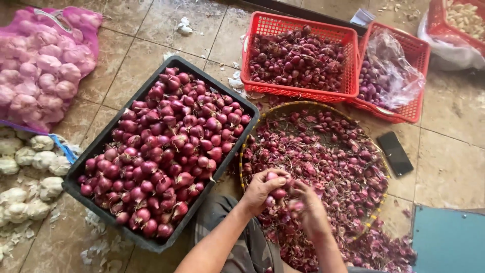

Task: Sorting and cleaning shallots by hand, removing outer skins and placing them into baskets.

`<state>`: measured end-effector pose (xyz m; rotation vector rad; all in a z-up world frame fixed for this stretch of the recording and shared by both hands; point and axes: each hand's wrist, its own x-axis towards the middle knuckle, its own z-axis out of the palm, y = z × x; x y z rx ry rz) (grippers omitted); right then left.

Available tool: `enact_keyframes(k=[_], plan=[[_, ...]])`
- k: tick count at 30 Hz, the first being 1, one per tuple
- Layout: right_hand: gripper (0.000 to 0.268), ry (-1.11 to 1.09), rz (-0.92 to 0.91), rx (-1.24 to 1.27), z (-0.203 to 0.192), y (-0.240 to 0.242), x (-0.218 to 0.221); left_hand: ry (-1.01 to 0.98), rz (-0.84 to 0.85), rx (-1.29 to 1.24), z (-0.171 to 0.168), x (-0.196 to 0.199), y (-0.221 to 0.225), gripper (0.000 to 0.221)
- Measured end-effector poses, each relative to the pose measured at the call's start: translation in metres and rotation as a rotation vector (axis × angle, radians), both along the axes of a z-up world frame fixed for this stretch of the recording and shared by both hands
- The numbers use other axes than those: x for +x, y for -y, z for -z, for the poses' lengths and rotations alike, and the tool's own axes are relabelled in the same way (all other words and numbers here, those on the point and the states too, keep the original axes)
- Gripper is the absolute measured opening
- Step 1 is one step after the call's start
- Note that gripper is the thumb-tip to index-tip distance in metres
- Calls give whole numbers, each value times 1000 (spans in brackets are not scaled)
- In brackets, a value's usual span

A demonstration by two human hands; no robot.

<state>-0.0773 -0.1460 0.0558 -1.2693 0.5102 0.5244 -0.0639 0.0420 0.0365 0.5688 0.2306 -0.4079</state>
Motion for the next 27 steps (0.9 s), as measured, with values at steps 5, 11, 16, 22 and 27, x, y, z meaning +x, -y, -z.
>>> enact_keyframes(k=[5,11,16,22,27], plan=[[22,45,-271,-38,6,-22,-41,-38,21,-120,-30,-34,-10,22],[22,278,-214,-119,13,-2,-71,-146,-61,-204,-16,-72,-35,33],[24,241,34,-318,3,42,-74,-88,-117,-172,-30,-99,-61,25],[56,-37,117,-610,-13,60,-79,44,-378,157,-64,-135,-118,25],[43,51,248,-453,-13,27,-76,-20,-704,814,-121,-140,-172,23]])
